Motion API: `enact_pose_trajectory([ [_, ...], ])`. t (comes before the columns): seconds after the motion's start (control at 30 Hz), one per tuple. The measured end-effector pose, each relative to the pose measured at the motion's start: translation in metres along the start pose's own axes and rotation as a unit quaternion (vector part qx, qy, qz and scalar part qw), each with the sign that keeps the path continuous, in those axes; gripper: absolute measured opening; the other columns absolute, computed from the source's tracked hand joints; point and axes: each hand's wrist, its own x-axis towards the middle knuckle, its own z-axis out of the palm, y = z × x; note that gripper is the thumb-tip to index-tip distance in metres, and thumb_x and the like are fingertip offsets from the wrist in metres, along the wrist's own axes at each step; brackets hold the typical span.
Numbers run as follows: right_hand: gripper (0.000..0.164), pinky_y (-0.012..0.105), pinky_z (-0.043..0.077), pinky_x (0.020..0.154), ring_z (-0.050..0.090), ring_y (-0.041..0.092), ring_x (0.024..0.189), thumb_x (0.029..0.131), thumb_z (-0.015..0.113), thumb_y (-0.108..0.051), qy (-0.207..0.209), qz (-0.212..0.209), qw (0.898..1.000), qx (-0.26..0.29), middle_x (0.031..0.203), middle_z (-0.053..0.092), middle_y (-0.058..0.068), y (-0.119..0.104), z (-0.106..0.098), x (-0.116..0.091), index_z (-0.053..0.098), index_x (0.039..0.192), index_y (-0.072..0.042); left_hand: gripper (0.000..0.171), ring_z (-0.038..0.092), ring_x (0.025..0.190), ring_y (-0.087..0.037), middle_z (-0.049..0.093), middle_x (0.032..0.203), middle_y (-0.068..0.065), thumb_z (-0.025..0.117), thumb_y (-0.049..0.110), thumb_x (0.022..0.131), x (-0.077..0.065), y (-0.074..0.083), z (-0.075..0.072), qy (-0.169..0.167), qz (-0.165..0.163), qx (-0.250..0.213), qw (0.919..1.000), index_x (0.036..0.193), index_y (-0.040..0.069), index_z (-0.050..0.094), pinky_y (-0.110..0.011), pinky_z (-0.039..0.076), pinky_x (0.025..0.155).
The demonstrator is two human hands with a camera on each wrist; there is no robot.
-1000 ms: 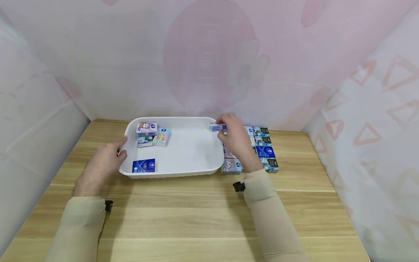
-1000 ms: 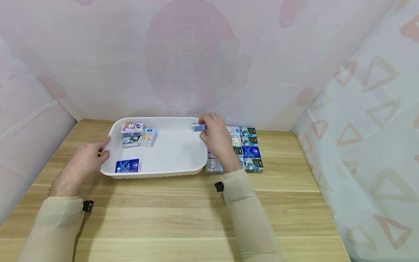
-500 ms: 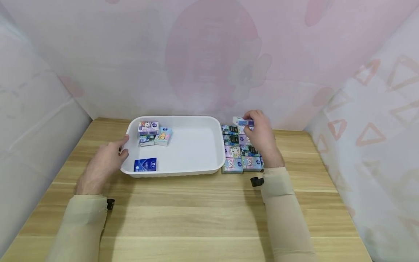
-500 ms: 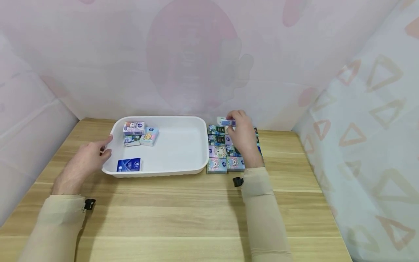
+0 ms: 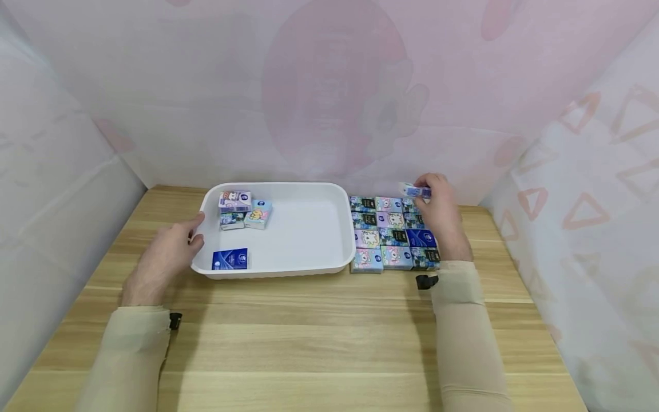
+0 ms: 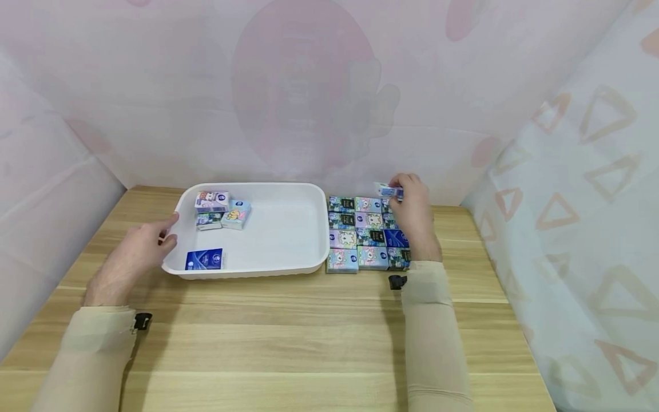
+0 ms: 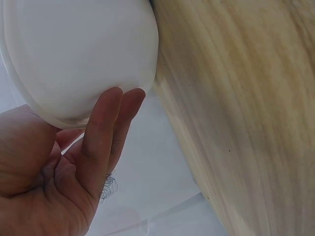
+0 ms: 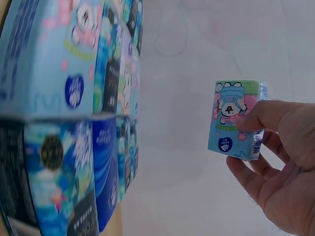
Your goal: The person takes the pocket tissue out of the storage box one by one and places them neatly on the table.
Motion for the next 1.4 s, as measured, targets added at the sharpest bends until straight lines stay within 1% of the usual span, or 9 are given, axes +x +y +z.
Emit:
enact_pose_trajectory([
  [0.1, 0.03, 0.066, 0.055, 0.125, 0.065, 0.05, 0.137, 0.107, 0.07, 0.009, 0.0, 0.01, 1.0, -0.006, 0.146, 0.065, 0.029, 0.01, -0.005, 0.001, 0.068, 0.136, 0.006, 0.066, 0.07, 0.112, -0.045, 0.053, 0.163, -0.05, 0.055, 0.015, 0.122, 0.0, 0.0, 0.0, -0.001, -0.001, 0.002, 1.0, 0.182, -0.001, 0.032, -0.038, 0.055, 0.07],
  [0.3, 0.029, 0.069, 0.056, 0.121, 0.065, 0.051, 0.132, 0.106, 0.07, 0.01, -0.002, 0.02, 1.0, -0.02, 0.142, 0.065, 0.031, 0.035, -0.014, 0.004, 0.067, 0.135, 0.007, 0.066, 0.072, 0.104, -0.042, 0.055, 0.16, -0.051, 0.056, 0.014, 0.121, 0.0, 0.001, 0.0, 0.002, 0.001, 0.0, 1.0, 0.181, -0.002, 0.033, -0.038, 0.054, 0.068],
  [0.43, 0.028, 0.07, 0.053, 0.119, 0.063, 0.051, 0.129, 0.106, 0.071, 0.009, -0.005, 0.026, 0.999, -0.036, 0.14, 0.065, 0.031, 0.05, -0.017, 0.005, 0.068, 0.133, 0.007, 0.065, 0.073, 0.1, -0.04, 0.057, 0.157, -0.051, 0.057, 0.013, 0.121, 0.0, 0.001, 0.0, 0.006, 0.002, 0.001, 1.0, 0.18, -0.003, 0.035, -0.039, 0.054, 0.066],
  [0.73, 0.028, 0.07, 0.055, 0.117, 0.062, 0.051, 0.128, 0.107, 0.073, 0.007, -0.033, 0.052, 0.997, -0.055, 0.137, 0.063, 0.031, 0.078, -0.02, 0.006, 0.066, 0.134, 0.008, 0.066, 0.072, 0.1, -0.04, 0.054, 0.16, -0.051, 0.057, 0.013, 0.121, -0.001, 0.002, 0.0, 0.001, -0.008, 0.0, 1.0, 0.181, -0.001, 0.033, -0.039, 0.053, 0.066],
  [0.9, 0.025, 0.071, 0.053, 0.117, 0.06, 0.051, 0.127, 0.107, 0.073, 0.007, -0.053, 0.056, 0.994, -0.074, 0.135, 0.063, 0.032, 0.093, -0.021, 0.009, 0.066, 0.131, 0.008, 0.066, 0.072, 0.095, -0.037, 0.055, 0.159, -0.052, 0.057, 0.013, 0.121, -0.001, 0.003, 0.0, 0.001, -0.004, -0.001, 1.0, 0.181, -0.002, 0.034, -0.038, 0.053, 0.065],
  [1.1, 0.027, 0.073, 0.053, 0.118, 0.061, 0.053, 0.127, 0.103, 0.07, 0.012, -0.082, 0.057, 0.99, -0.098, 0.133, 0.063, 0.034, 0.102, -0.023, 0.012, 0.066, 0.129, 0.01, 0.066, 0.073, 0.097, -0.038, 0.056, 0.159, -0.052, 0.056, 0.013, 0.121, -0.001, 0.003, 0.0, 0.003, -0.006, -0.002, 1.0, 0.181, -0.001, 0.034, -0.038, 0.054, 0.065],
  [1.23, 0.028, 0.073, 0.054, 0.116, 0.062, 0.055, 0.127, 0.102, 0.069, 0.011, -0.109, 0.065, 0.984, -0.124, 0.135, 0.064, 0.034, 0.108, -0.02, 0.016, 0.066, 0.129, 0.008, 0.066, 0.073, 0.099, -0.039, 0.054, 0.16, -0.051, 0.056, 0.013, 0.121, -0.001, 0.003, 0.0, 0.0, -0.011, -0.004, 0.9999, 0.182, 0.0, 0.033, -0.039, 0.054, 0.065],
  [1.33, 0.029, 0.074, 0.054, 0.113, 0.061, 0.055, 0.128, 0.102, 0.068, 0.011, -0.133, 0.072, 0.978, -0.142, 0.137, 0.063, 0.033, 0.113, -0.017, 0.018, 0.066, 0.13, 0.005, 0.066, 0.073, 0.101, -0.041, 0.054, 0.16, -0.051, 0.057, 0.012, 0.121, 0.0, 0.003, 0.0, 0.003, -0.006, -0.004, 1.0, 0.181, -0.001, 0.033, -0.038, 0.055, 0.066],
  [1.4, 0.031, 0.073, 0.054, 0.113, 0.061, 0.054, 0.128, 0.099, 0.067, 0.013, -0.145, 0.071, 0.976, -0.146, 0.137, 0.063, 0.033, 0.116, -0.015, 0.02, 0.066, 0.129, 0.004, 0.066, 0.073, 0.103, -0.042, 0.054, 0.16, -0.051, 0.057, 0.012, 0.121, -0.001, 0.003, 0.0, 0.003, -0.005, -0.004, 1.0, 0.181, -0.002, 0.033, -0.038, 0.055, 0.067],
])
